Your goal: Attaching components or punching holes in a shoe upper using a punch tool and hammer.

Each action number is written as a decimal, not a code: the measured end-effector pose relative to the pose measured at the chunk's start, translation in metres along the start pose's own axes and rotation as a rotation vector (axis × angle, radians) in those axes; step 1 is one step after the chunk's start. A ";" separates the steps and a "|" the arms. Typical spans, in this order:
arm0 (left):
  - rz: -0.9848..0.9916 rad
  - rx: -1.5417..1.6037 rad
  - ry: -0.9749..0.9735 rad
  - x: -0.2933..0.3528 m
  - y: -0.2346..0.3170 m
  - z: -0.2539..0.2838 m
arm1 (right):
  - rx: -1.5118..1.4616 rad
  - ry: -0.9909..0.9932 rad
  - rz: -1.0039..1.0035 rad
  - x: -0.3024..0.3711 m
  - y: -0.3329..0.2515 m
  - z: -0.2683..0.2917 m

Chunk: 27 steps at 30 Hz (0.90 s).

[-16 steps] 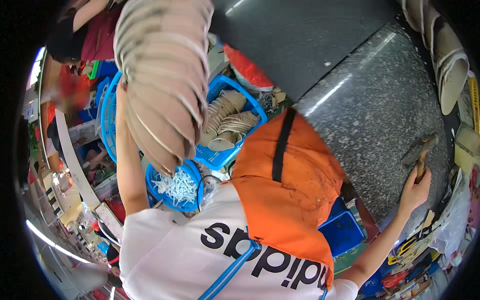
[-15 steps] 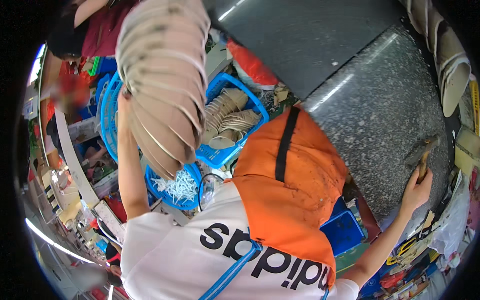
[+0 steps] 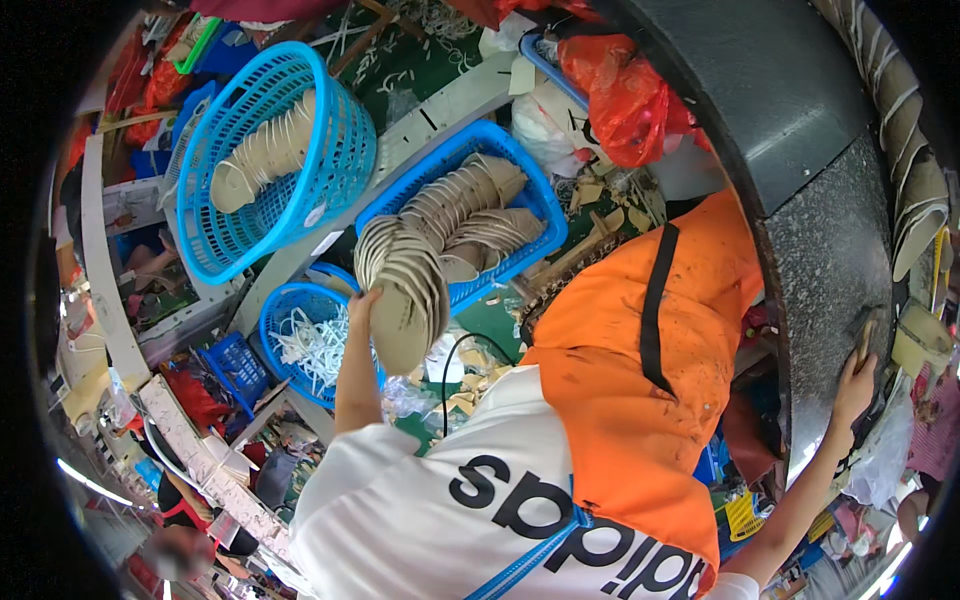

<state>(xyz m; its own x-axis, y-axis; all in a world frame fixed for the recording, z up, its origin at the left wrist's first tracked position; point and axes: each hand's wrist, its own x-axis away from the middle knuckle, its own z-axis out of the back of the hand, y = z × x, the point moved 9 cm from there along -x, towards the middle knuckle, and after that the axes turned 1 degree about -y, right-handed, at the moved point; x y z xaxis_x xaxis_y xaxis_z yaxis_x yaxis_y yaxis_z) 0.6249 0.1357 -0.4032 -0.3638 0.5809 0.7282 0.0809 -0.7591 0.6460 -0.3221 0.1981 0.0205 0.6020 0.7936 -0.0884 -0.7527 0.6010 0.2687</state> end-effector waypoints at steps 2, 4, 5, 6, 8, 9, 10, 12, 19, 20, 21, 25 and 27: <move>-0.092 -0.279 0.240 -0.042 -0.036 0.039 | 0.056 -0.074 0.029 -0.011 -0.002 -0.023; -0.183 -0.545 0.420 -0.055 -0.034 0.019 | 0.098 -0.058 0.039 -0.008 -0.003 -0.018; 0.071 -0.604 0.469 -0.057 -0.028 -0.021 | 0.135 -0.030 0.009 0.001 0.010 -0.003; 0.327 -0.677 0.531 -0.050 -0.023 -0.042 | 0.155 -0.016 -0.023 0.011 0.022 0.009; 0.344 -0.884 0.307 -0.094 -0.060 -0.004 | 0.090 0.005 0.032 -0.002 -0.010 -0.013; 0.324 -0.638 0.186 -0.105 -0.084 0.005 | 0.058 -0.030 0.020 -0.009 -0.018 -0.027; 0.286 -0.392 0.035 -0.113 -0.091 -0.010 | 0.047 -0.030 0.016 -0.012 -0.020 -0.032; 0.052 -0.390 0.068 -0.104 -0.049 -0.086 | -0.070 0.024 -0.059 -0.008 0.012 -0.008; -0.855 -0.238 -0.480 0.102 0.316 -0.306 | -0.796 0.379 -0.347 -0.023 0.007 0.026; -0.997 -0.289 -0.478 0.158 0.365 -0.328 | -0.783 0.368 -0.411 -0.031 -0.004 0.034; -1.110 -0.270 -0.548 0.212 0.409 -0.356 | -0.847 0.439 -0.421 -0.032 -0.003 0.036; -1.253 -0.396 -0.882 0.406 0.475 -0.505 | -0.841 0.563 -0.481 -0.051 0.017 0.029; -1.513 -0.512 -0.969 0.474 0.463 -0.590 | -0.920 0.621 -0.452 -0.082 0.020 0.012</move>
<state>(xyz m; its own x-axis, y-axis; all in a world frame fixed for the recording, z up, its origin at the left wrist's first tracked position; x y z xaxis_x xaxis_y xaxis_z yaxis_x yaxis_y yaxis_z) -0.0580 -0.1140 0.1062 0.7501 0.5643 -0.3449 -0.0829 0.5976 0.7975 -0.3832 0.1436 0.0444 0.8202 0.2518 -0.5136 -0.5668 0.4790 -0.6703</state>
